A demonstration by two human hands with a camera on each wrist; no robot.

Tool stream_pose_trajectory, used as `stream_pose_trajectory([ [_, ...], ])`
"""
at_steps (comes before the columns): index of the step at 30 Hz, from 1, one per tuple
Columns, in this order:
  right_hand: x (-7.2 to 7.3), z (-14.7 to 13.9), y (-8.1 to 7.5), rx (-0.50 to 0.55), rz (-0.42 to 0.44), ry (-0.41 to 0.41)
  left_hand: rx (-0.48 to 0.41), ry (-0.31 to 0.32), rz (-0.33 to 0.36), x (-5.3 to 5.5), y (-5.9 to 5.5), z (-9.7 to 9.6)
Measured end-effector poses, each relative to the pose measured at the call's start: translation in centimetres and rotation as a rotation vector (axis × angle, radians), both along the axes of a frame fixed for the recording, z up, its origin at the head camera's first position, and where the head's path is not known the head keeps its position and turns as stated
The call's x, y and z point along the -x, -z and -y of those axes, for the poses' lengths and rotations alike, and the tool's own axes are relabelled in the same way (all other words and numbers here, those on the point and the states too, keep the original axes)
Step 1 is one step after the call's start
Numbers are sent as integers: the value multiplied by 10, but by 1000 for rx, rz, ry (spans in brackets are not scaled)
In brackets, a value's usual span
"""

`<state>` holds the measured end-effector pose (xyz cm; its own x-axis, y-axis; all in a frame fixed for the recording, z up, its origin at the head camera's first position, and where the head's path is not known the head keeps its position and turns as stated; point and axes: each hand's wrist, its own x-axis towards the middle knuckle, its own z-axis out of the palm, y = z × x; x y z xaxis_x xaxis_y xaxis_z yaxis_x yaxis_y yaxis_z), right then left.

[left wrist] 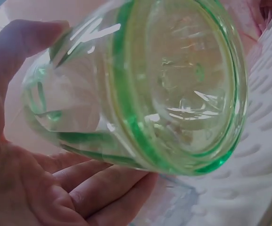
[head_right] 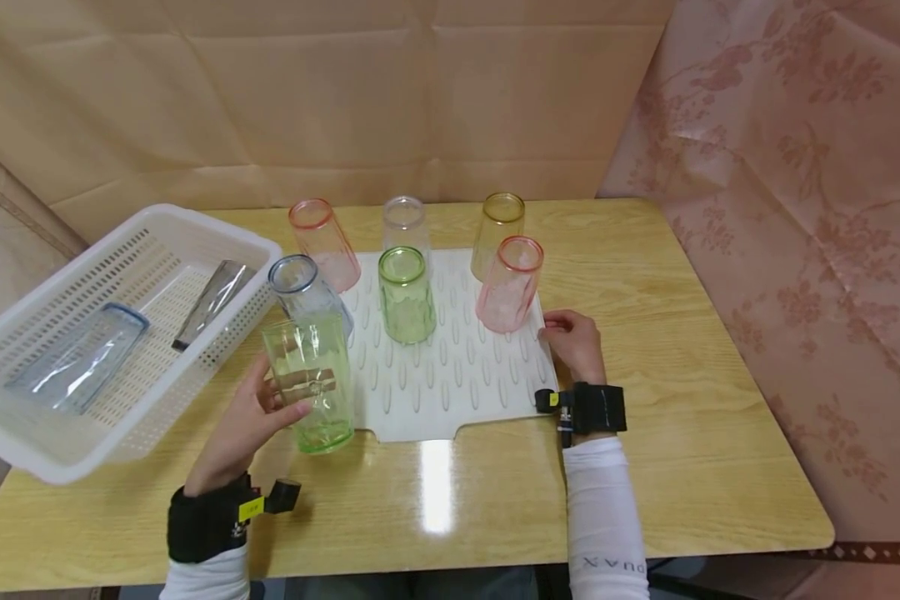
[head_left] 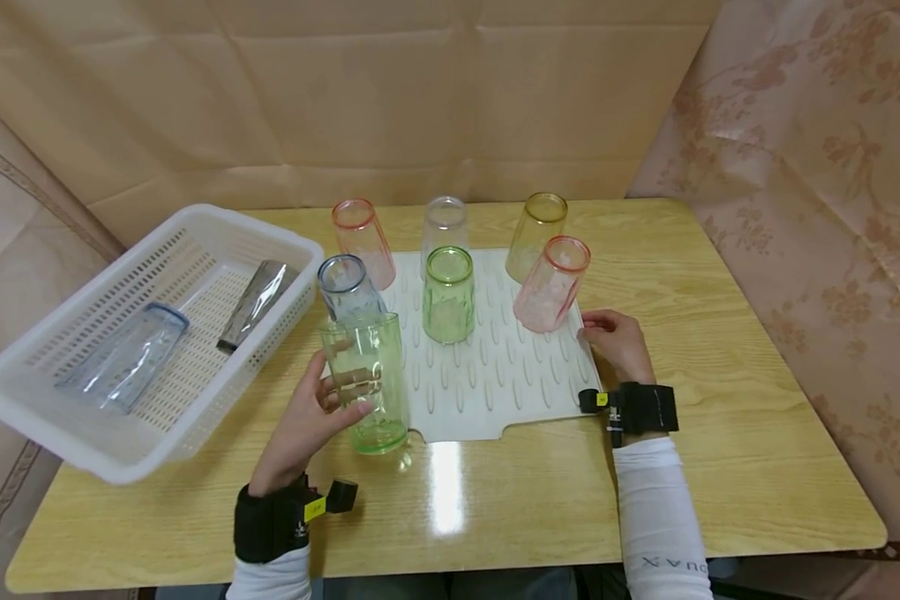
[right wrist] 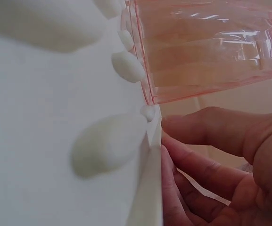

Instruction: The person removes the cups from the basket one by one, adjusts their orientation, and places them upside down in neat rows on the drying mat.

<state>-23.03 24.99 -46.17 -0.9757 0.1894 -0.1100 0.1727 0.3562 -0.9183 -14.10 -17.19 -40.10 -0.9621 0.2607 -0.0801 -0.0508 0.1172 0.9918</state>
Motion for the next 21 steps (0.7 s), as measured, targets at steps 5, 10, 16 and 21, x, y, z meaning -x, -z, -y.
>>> stream_pose_trajectory([
  [5,-2,2,-3,-54,-29,-16,-69,46,29,-2,13,-8],
  [10,-3,4,-8,-142,-53,-17,-142,64,69,-2,22,-18],
  [16,-14,17,-22,-180,-72,5,-181,66,106,-1,29,-33],
  [21,-31,40,-32,-229,-174,-38,-187,74,119,0,31,-42],
])
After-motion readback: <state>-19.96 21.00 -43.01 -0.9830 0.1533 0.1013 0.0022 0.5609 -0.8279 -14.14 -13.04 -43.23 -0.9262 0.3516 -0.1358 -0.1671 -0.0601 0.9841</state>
